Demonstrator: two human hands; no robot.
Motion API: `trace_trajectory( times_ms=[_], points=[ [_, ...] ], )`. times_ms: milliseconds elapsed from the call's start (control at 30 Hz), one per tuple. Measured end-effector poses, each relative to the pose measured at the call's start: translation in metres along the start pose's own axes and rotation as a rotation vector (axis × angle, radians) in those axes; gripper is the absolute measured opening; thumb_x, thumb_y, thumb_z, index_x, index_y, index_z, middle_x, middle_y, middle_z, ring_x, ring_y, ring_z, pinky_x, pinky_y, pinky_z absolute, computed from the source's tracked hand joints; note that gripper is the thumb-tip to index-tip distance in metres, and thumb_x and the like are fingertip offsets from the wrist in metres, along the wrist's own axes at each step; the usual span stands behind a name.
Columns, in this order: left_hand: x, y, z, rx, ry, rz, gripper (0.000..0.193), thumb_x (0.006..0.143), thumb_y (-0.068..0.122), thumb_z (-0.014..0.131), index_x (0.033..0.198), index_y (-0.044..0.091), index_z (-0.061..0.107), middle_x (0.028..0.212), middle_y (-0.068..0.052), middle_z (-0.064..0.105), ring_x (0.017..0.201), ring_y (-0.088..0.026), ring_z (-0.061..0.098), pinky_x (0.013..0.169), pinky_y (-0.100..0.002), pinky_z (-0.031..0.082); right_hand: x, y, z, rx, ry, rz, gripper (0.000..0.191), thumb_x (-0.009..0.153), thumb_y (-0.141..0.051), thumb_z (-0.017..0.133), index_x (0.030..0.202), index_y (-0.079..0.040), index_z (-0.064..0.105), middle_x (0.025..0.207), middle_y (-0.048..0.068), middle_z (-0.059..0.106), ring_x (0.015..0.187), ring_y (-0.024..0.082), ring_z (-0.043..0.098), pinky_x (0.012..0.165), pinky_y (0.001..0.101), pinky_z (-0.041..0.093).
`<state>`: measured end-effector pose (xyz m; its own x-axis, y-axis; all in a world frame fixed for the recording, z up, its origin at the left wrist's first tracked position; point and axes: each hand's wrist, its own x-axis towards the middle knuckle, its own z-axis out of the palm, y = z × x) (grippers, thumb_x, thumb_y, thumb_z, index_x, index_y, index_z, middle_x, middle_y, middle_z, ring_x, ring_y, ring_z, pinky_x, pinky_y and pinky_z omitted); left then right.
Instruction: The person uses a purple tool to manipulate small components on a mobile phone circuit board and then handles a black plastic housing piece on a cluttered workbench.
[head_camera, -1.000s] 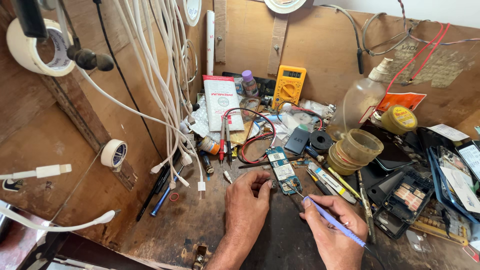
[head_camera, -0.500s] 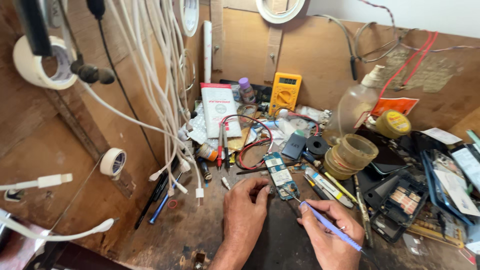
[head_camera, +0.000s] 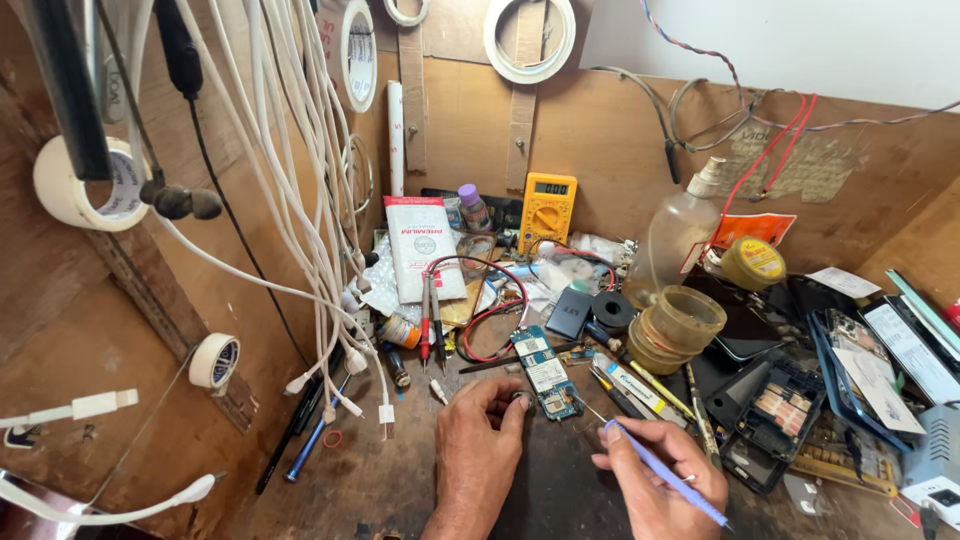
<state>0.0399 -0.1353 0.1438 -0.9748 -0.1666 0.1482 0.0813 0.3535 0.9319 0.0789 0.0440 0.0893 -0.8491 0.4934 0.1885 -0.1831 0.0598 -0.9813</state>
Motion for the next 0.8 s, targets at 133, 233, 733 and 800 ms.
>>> trace_trajectory(
  times_ms=[133,233,733,800],
  points=[
    [-0.004,0.011,0.007,-0.014,-0.009,-0.050,0.023,0.082,0.010,0.076,0.104,0.005,0.076,0.086,-0.008,0.076,0.069,-0.018,0.075,0.064,-0.033,0.059,0.004,-0.002,-0.033,-0.027,0.066,-0.078,0.011,0.088,0.002,0.069,0.096,0.009,0.072,0.086,0.022,0.078,0.077,0.024,0.079,0.068,0.0367,0.070],
    [0.002,0.007,0.012,-0.007,-0.018,-0.056,0.021,0.082,0.010,0.076,0.103,0.004,0.076,0.085,-0.008,0.075,0.068,-0.018,0.074,0.064,-0.032,0.059,0.009,0.002,-0.050,-0.108,0.102,-0.066,0.009,0.090,0.003,0.069,0.093,0.010,0.072,0.087,0.023,0.077,0.078,0.025,0.078,0.069,0.0378,0.069],
    [0.039,-0.023,0.007,0.027,-0.062,-0.105,0.019,0.085,0.009,0.073,0.104,0.004,0.075,0.090,-0.006,0.074,0.073,-0.015,0.074,0.067,-0.031,0.060,0.032,0.022,-0.012,-0.153,0.033,0.041,0.014,0.085,0.001,0.075,0.096,0.010,0.074,0.083,0.016,0.077,0.071,0.021,0.076,0.069,0.0330,0.065],
    [0.039,-0.022,0.008,0.027,-0.080,-0.138,0.023,0.086,0.009,0.073,0.108,0.005,0.075,0.092,-0.005,0.073,0.075,-0.015,0.074,0.067,-0.031,0.060,0.033,0.024,-0.014,-0.154,0.037,0.038,0.015,0.084,0.002,0.075,0.096,0.010,0.074,0.083,0.017,0.077,0.072,0.021,0.077,0.070,0.0330,0.065]
  ],
)
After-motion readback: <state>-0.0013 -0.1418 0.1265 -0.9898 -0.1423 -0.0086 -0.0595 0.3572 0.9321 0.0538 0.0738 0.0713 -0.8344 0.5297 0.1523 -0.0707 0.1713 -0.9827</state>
